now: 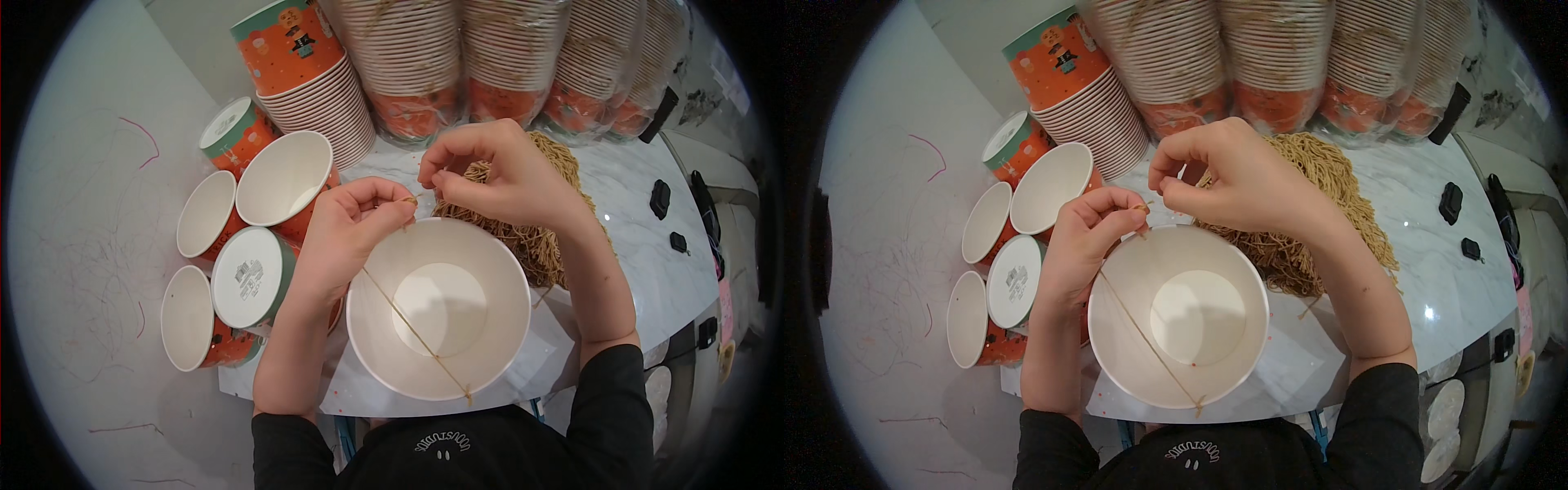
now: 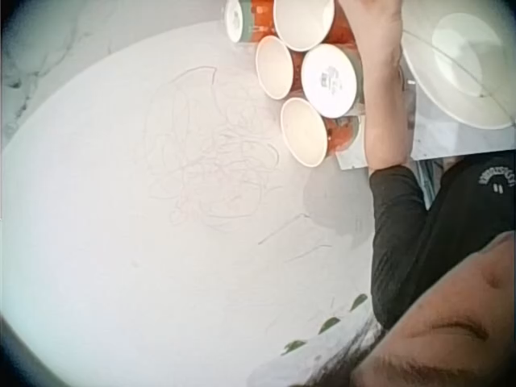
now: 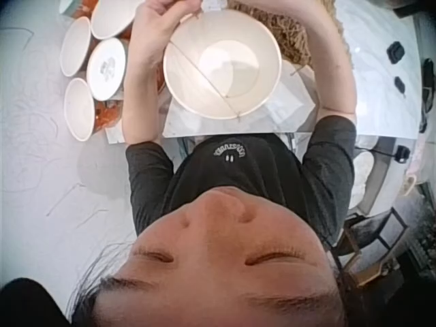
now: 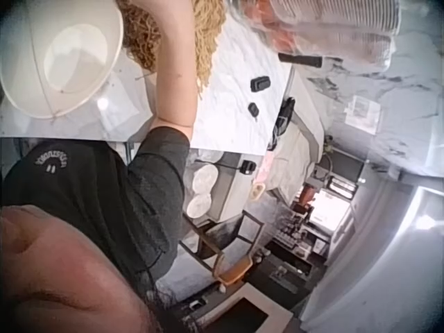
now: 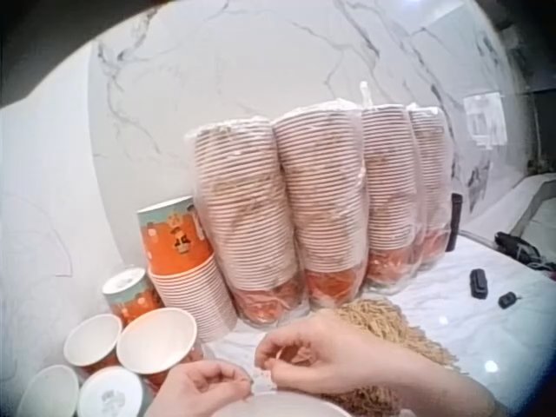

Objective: Threading thin strings through pre-punched holes in paper cups to create handles.

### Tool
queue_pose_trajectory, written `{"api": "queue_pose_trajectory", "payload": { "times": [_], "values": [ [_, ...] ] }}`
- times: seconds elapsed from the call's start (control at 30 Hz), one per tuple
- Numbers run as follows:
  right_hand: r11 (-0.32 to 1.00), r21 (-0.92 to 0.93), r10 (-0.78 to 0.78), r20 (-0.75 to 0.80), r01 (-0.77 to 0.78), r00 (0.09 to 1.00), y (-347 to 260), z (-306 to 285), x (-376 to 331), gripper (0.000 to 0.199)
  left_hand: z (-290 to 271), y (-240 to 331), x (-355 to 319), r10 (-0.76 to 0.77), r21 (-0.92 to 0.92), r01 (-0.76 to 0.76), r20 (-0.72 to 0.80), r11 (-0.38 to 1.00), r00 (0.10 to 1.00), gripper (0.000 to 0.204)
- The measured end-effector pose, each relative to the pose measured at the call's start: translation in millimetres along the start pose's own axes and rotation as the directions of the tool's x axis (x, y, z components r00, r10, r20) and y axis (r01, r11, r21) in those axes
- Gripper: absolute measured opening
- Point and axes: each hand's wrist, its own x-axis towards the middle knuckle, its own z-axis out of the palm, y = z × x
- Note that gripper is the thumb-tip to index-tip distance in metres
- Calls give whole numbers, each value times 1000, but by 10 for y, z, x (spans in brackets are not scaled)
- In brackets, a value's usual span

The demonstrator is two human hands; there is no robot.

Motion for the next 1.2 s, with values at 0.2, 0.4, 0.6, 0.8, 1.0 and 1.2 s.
{"api": "queue_pose_trajectory", "payload": {
  "times": [0.2, 0.4, 0.6, 0.8, 1.0, 1.2],
  "values": [
    [954, -193, -235, 0, 231, 972, -51, 71, -25, 11, -3, 1, -12, 17, 1, -17, 10, 1000, 1000, 15],
    [784, -489, -417, 42, 383, 908, -40, 78, -39, 14, 18, 27, -21, 8, 3, -8, 15, 1000, 1000, 16],
    [693, -536, -539, 57, 482, 840, 1, 105, -5, 16, 18, 17, -21, 21, 21, -21, 20, 1000, 1000, 15],
    [696, -567, -513, 37, 441, 858, 11, 121, 4, 16, 19, 33, -35, 18, -13, -18, 26, 1000, 1000, 16],
    [716, -552, -493, 36, 428, 869, 18, 93, 2, 15, -7, 68, -13, 32, -31, -31, 48, 999, 998, 27],
    [728, -509, -521, 26, 460, 853, -2, 59, -3, 14, -31, 29, -4, 35, -56, -31, 67, 998, 997, 35]
  ]
}}
